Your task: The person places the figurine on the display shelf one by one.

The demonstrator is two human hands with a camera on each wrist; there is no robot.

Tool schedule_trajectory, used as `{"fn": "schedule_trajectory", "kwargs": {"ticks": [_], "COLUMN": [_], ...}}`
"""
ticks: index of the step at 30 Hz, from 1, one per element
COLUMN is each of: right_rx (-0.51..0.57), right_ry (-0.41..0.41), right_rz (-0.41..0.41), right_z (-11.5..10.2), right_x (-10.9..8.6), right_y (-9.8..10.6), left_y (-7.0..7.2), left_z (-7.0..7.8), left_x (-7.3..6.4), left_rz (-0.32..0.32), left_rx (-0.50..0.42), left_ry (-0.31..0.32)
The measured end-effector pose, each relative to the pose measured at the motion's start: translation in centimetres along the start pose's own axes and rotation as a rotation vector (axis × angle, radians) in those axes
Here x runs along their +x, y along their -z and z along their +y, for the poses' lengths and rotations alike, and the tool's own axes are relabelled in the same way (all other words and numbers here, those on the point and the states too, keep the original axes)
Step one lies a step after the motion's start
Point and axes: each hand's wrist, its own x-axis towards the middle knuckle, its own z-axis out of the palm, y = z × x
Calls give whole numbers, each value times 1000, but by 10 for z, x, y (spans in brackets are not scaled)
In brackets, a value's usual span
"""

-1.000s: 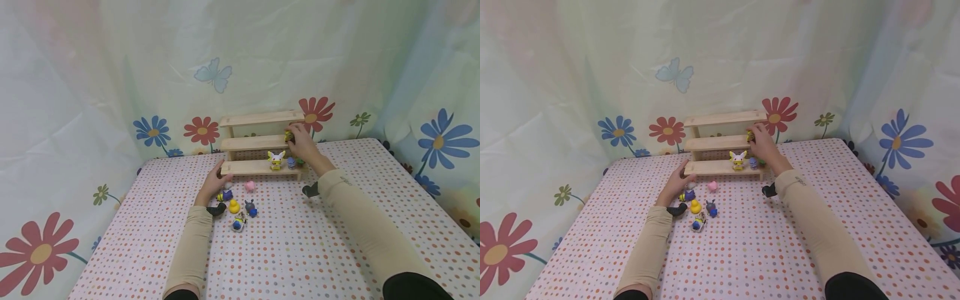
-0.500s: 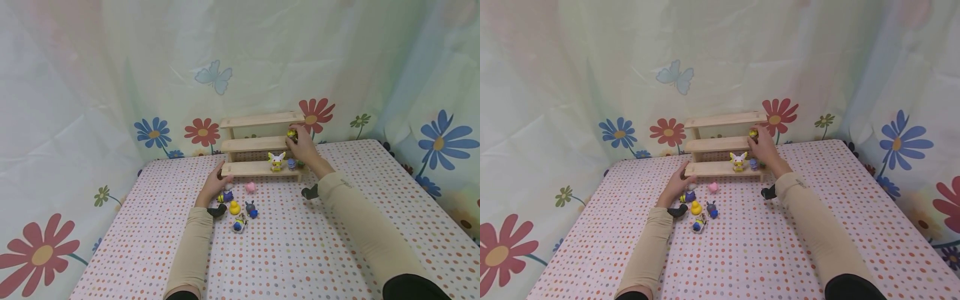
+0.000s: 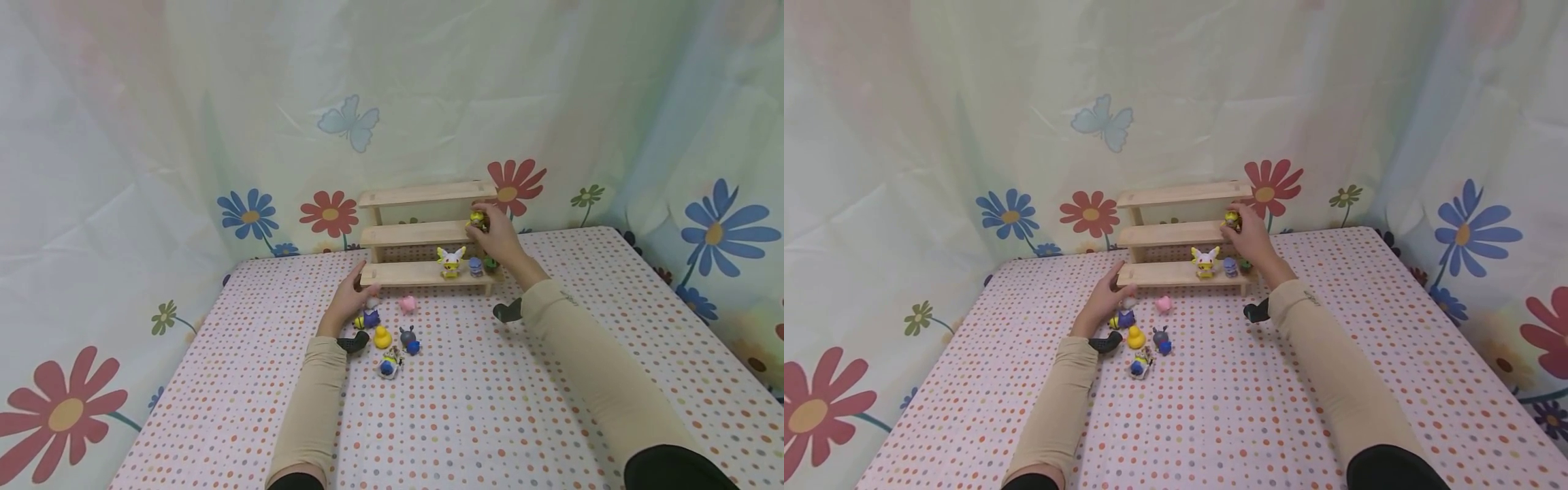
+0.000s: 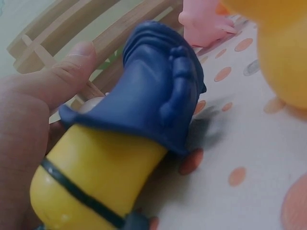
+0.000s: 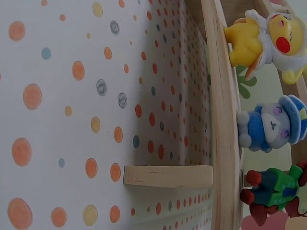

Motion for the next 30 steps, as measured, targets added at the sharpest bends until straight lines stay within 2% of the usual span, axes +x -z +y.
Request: {"fn": "schedule_trajectory", "kwargs": {"ticks": [8, 15, 21, 26, 30], "right_rx": [-9, -73, -36, -16, -83], "right_ry": [-65, 8, 35, 56, 75], "right_rz": [-38, -23, -46, -55, -56], "right_z": [3, 4, 3, 1, 0], "right_x": [0, 4, 3, 0, -1], "right_y": [1, 3, 3, 3, 1], "left_y": [-2, -1, 0, -1, -1], "left_z": [0, -3, -3, 0, 1], "left_x": [-1, 1, 2, -1, -1], "left_rz": [-7, 0, -15, -10, 4], "left_rx": [-4, -16, -44, -22, 1], "left_ry": [-5, -27, -27, -17, -12]}}
